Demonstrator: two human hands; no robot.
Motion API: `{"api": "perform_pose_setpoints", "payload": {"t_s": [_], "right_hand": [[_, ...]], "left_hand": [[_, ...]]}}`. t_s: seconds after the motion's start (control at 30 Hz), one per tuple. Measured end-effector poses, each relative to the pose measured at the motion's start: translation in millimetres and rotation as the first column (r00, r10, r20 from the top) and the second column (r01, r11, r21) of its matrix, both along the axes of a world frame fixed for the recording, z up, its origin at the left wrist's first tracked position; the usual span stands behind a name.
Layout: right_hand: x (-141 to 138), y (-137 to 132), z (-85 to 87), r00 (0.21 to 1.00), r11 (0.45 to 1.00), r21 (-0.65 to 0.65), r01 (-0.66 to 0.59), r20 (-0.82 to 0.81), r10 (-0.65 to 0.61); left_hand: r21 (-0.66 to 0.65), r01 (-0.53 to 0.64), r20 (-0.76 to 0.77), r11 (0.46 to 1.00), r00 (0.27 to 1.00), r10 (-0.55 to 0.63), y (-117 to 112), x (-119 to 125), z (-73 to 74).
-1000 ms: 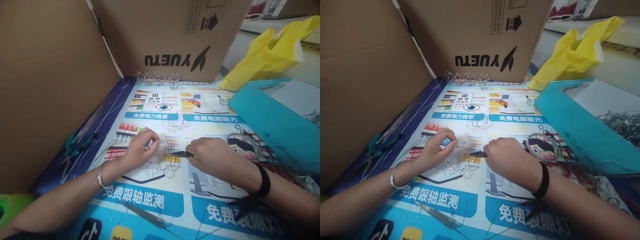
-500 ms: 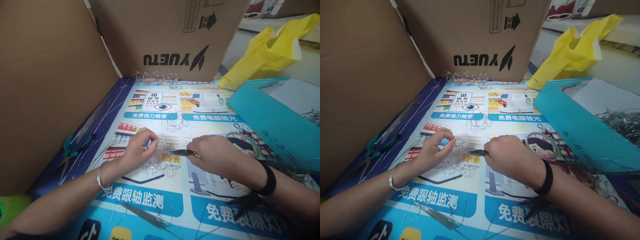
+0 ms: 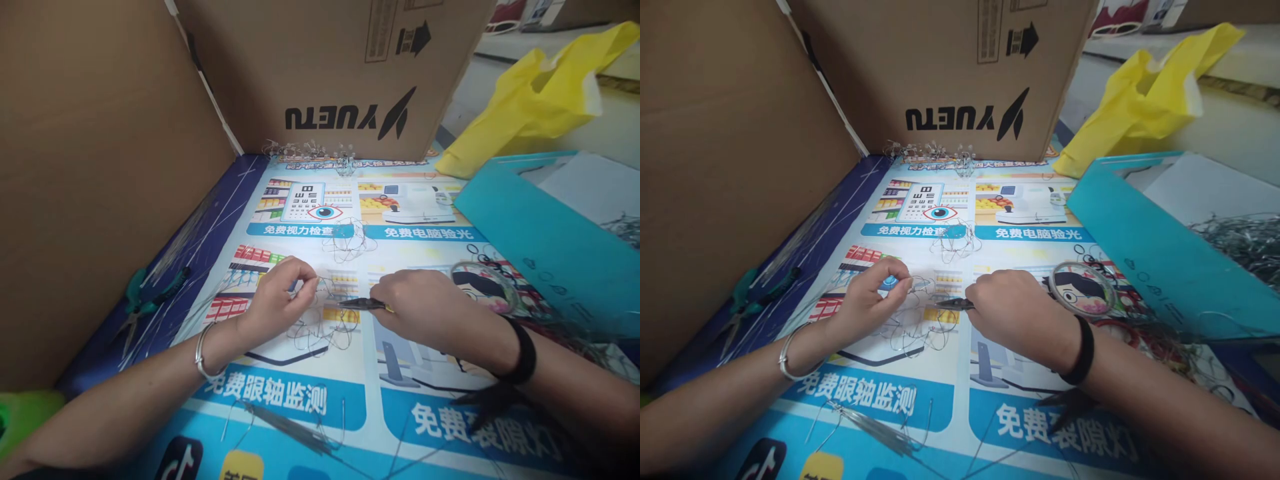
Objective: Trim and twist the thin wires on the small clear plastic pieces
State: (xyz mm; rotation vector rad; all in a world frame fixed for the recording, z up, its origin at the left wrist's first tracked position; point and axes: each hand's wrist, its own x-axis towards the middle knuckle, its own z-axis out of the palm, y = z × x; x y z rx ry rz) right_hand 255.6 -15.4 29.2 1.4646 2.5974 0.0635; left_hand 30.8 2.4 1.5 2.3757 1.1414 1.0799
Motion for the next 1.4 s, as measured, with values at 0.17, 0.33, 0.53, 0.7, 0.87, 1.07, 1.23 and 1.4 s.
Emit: {"api": "perform_pose_setpoints", "payload": {"t_s": [0.17,0.33,0.53,0.7,0.87,1.07,1.23,1.4], "right_hand": [[0.3,0.2,-1.2,1.0,0.999,0.033,-0.006,-0.022,0.006],[-2.3,-0.1,2.3,0.999,0.996,0.085,-0.003,-0.047,0.007],[-5.0,-3.9,6.3,0.998,0.992,0.126,-0.02,-0.06,0.028],[-4.6,-4.9,4.3,0.994,0.982,0.177,-0.069,-0.072,0.083],[-5.9,-6.7,2.7,0.992,0.979,0.182,-0.089,-0.07,0.103],[-8.4,-8.4,3.6,0.992,0.983,0.16,-0.091,-0.067,0.103],[-8.1,-8.3,4.4,0.989,0.976,0.187,-0.11,-0.072,0.126],[-5.0,-8.6,5.1,0.988,0.967,0.221,-0.125,-0.056,0.141]], "left_hand": [[-0.04,0.062,-0.016,0.997,0.998,-0.062,0.8,-0.6,-0.5],[-0.081,0.126,-0.056,0.989,0.99,-0.131,1.0,-1.7,-1.5],[-0.059,0.141,-0.096,0.988,0.985,-0.146,1.4,-2.1,-0.6],[-0.044,0.176,-0.143,0.983,0.973,-0.18,2.2,-1.7,1.7],[-0.031,0.216,-0.197,0.976,0.956,-0.218,2.3,-0.7,2.6],[-0.002,0.204,-0.177,0.979,0.963,-0.202,1.6,0.8,3.0],[0.02,0.176,-0.194,0.984,0.966,-0.169,4.1,0.1,1.7],[-0.026,0.188,-0.19,0.982,0.963,-0.19,5.0,-0.9,6.9]]}}
